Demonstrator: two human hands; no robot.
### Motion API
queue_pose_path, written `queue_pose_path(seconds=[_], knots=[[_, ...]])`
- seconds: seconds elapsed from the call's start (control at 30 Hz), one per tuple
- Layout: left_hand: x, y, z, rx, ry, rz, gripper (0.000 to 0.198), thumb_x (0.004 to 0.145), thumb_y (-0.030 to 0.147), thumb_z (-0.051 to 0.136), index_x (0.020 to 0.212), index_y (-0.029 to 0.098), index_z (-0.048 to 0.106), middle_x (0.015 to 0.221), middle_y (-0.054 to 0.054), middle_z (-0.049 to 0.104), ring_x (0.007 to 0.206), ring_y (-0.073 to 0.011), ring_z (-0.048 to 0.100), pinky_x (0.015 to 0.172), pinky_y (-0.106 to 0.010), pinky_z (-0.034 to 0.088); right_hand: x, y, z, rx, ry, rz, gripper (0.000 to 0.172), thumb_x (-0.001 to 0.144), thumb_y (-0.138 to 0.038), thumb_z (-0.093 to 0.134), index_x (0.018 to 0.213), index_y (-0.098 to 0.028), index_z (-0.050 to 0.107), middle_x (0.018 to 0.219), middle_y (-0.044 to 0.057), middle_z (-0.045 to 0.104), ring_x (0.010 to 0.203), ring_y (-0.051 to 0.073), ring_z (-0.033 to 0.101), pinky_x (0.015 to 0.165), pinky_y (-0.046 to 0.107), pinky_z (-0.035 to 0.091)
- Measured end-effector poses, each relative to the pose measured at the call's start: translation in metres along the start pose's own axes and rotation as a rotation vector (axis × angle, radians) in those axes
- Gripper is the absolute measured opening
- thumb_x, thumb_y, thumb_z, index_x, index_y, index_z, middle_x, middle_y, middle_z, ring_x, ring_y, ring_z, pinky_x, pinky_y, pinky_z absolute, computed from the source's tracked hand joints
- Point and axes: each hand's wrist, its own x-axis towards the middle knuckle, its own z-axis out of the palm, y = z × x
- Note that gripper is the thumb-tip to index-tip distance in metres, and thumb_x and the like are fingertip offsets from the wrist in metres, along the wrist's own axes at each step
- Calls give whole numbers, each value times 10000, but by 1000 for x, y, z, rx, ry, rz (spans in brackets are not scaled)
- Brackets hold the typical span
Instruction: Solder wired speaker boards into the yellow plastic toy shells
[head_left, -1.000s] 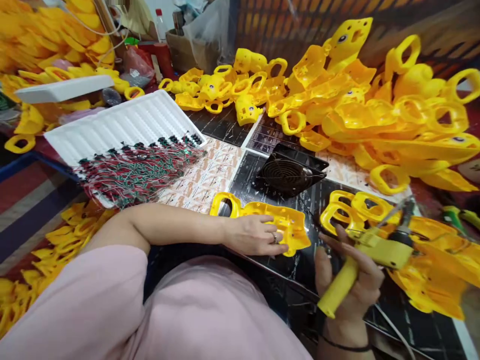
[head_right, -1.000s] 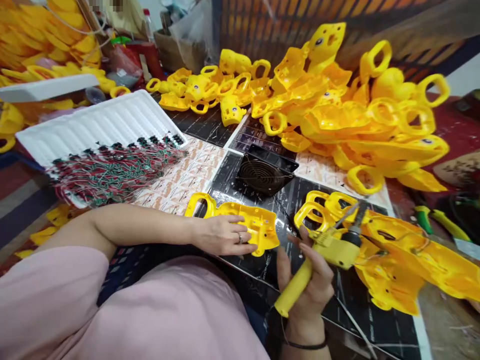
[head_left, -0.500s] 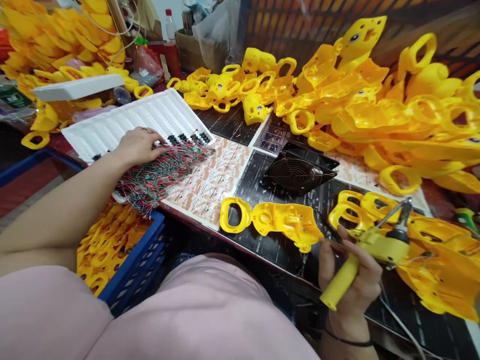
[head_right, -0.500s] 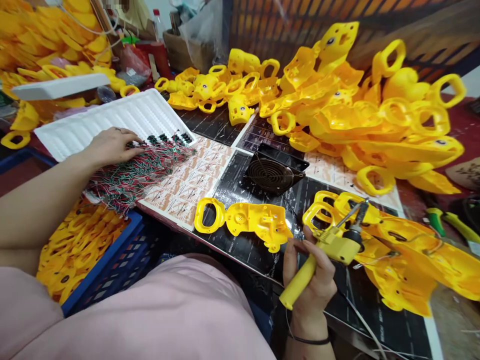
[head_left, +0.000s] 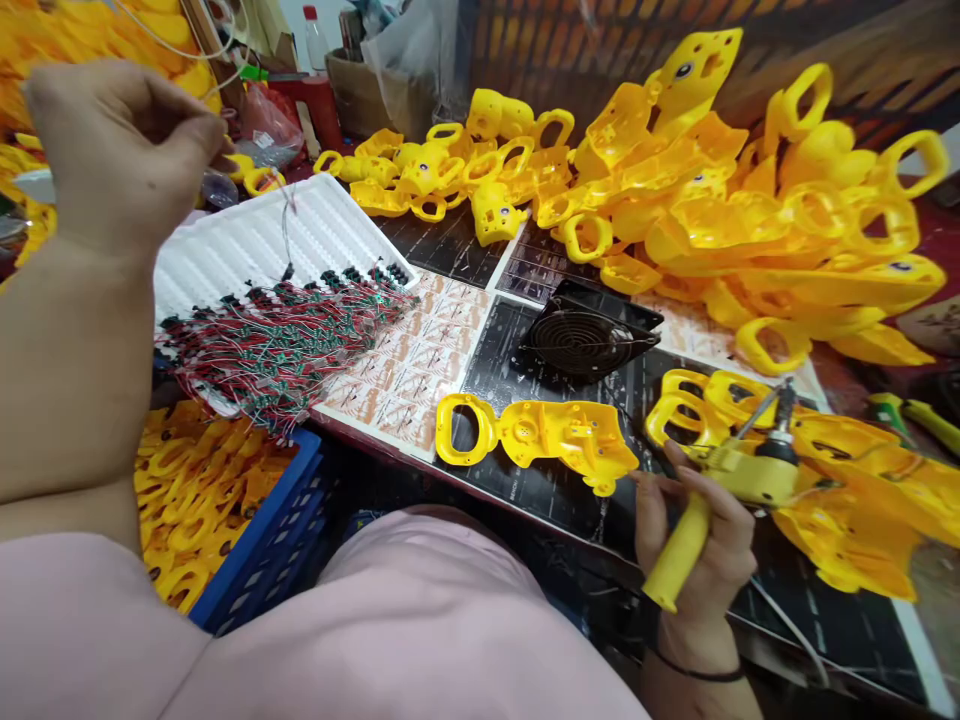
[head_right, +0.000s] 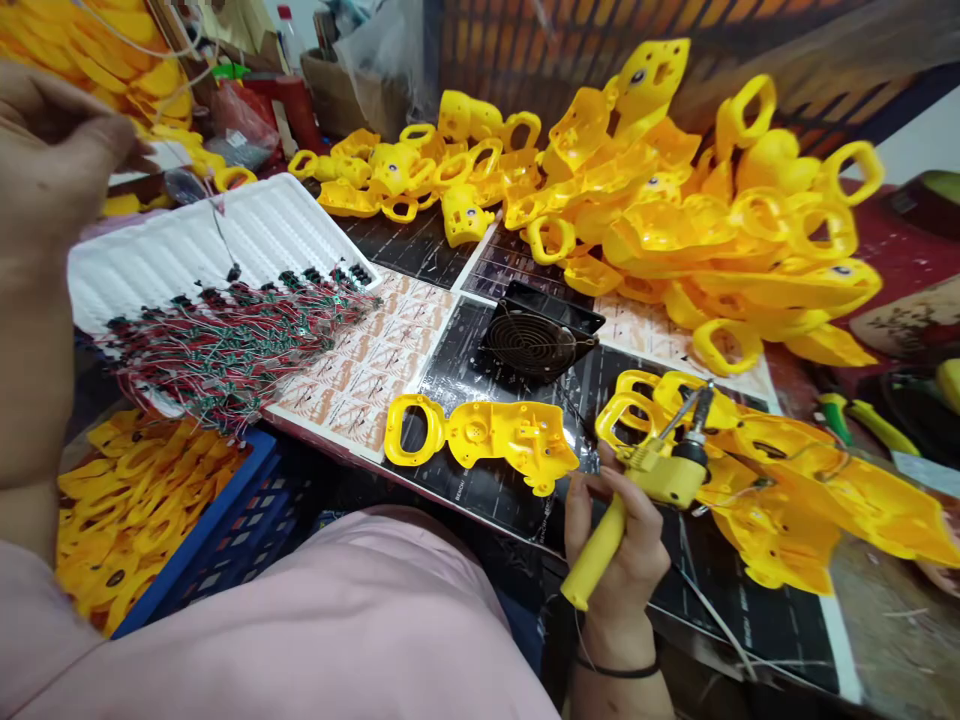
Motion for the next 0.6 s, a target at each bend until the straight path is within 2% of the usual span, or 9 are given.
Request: queue_pose_path(seconds=[0.1, 0.17, 0.23, 0.33, 0.43, 0.5, 0.6], knots=[[-1, 18, 16, -246, -83, 282, 340, 849, 469, 765, 971, 156, 713, 840, 67, 729, 690, -64, 642, 760, -277, 629, 5, -3, 2, 2, 6, -54, 325, 843, -243, 759, 1124, -186, 606, 1128, 138, 753, 692, 216, 762, 632, 335, 649], [-12, 35, 30, -447, -143, 368, 359, 836, 472, 782, 943, 143, 687, 863, 47, 752, 735, -105, 699, 700, -289, 637, 10, -9, 4, 27, 11, -60, 323, 836, -227, 769, 1110, -172, 607, 1129, 136, 752, 690, 197, 761, 635, 304, 643], [-29, 55, 44, -554, -241, 394, 323, 846, 423, 786, 916, 127, 679, 879, 6, 761, 753, -145, 728, 666, -305, 636, 17, -19, 7, 77, 13, -58, 333, 833, -194, 772, 1116, -177, 598, 1118, 118, 758, 706, 176, 762, 663, 272, 640], [-60, 81, 65, -596, -364, 418, 275, 819, 348, 814, 838, 98, 700, 759, -12, 735, 639, -113, 698, 605, -251, 586, 30, -39, 11, 187, -4, -32, 381, 835, -156, 764, 1156, -220, 569, 1138, 79, 753, 774, 156, 765, 721, 260, 647], [-88, 99, 86, -548, -459, 521, 209, 804, 290, 810, 823, 99, 728, 716, -14, 736, 627, -88, 675, 589, -195, 500, 47, -60, 16, 312, -5, -19, 411, 848, -179, 762, 1187, -248, 539, 1163, 62, 739, 871, 166, 759, 752, 288, 659], [-104, 108, 100, -480, -486, 689, 150, 835, 276, 768, 845, 128, 746, 733, -10, 748, 646, -90, 671, 601, -197, 468, 56, -70, 20, 318, -10, -43, 466, 830, -247, 797, 1206, -263, 521, 1169, 55, 729, 881, 166, 748, 736, 289, 660], [-122, 121, 116, -411, -416, 1010, 115, 879, 257, 685, 855, 167, 752, 722, 1, 742, 610, -100, 645, 565, -219, 406, 65, -78, 22, 238, -1, -57, 531, 785, -326, 843, 1206, -277, 522, 1107, 22, 728, 803, 142, 725, 744, 278, 650]])
